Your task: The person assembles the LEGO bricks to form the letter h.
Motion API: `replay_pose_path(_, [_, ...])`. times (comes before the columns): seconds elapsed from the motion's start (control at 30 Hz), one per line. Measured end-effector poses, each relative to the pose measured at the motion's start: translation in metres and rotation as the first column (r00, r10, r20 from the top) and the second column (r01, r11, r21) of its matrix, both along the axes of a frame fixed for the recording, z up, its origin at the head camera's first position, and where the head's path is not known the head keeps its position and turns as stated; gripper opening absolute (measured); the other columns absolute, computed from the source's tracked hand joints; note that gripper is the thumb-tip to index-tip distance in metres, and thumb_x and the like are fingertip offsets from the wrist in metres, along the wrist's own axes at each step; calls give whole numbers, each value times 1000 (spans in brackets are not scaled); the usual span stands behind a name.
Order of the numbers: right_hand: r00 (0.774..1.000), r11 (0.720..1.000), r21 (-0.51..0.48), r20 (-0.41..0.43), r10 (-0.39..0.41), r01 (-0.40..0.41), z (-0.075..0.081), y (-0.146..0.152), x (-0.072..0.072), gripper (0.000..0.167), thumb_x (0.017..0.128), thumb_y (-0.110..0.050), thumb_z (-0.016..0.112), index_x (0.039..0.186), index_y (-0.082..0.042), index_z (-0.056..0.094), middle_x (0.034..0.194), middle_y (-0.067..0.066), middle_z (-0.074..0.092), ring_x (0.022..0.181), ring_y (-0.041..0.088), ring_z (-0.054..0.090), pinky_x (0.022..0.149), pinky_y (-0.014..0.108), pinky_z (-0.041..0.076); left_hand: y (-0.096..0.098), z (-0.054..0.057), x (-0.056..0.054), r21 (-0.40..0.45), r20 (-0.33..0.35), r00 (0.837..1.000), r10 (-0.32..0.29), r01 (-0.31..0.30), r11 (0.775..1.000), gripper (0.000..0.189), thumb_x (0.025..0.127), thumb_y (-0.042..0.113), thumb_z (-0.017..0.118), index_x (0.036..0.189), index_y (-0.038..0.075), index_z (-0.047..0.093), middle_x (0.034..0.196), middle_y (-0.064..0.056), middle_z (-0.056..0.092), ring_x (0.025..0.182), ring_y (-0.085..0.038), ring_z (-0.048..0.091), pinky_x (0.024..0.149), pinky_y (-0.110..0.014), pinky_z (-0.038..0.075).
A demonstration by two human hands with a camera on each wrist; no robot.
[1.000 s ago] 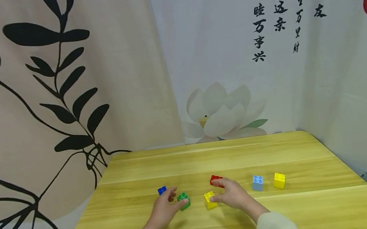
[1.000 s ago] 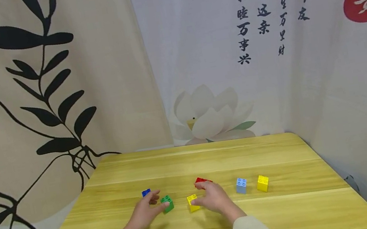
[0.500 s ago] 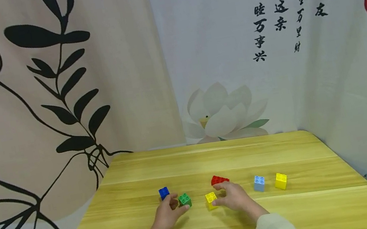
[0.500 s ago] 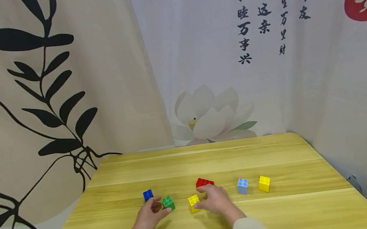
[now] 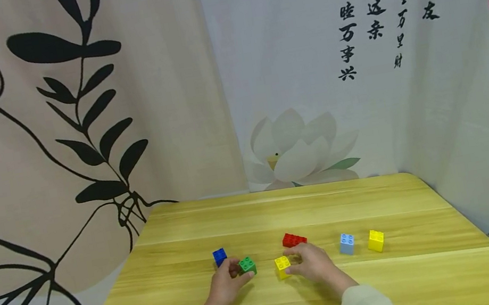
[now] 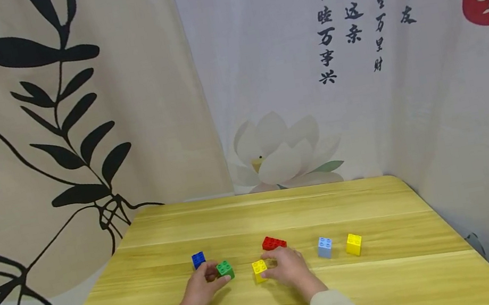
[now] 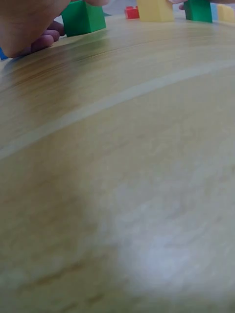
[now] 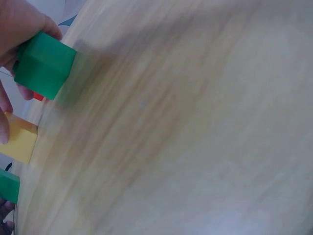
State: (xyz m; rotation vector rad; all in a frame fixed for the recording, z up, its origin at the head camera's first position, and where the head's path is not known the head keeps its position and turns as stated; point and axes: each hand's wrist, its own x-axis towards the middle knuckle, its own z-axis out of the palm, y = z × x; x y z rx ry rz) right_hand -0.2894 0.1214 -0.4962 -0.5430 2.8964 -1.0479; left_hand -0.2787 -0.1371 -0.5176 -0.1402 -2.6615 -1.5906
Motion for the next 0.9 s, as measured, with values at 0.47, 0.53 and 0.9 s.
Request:
replay_pose_path(0.47, [999,998,-38,18,-50,50,5,-2,2,43,84,-28,80,123,-12,69,130,12,62,121,40,54,98,59,42,-5,0,-3,-10,-15,998,-62,61,998,36,89,23,76,113,1,62,107,-7,63,97,-22,57,83,-41,50])
replay_pose_path(0.53, [997,995,-68,33,-70,72,8,-2,2,43,84,-28,80,123,-12,69,132,12,61,122,40,54,98,59,42,-7,0,-4,-11,-17,997,-82,82,997,35,90,22,75,114,1,62,107,-7,64,97,-22,58,84,-41,50])
replay_pose_path(0.9, [994,979,-176,56,-97,105,19,-4,-4,45,86,-31,79,124,-9,67,128,14,63,113,36,58,92,52,49,-11,-3,-12,-7,-10,979,-202,202,979,34,93,21,72,119,2,63,109,-5,66,95,-20,60,81,-36,52])
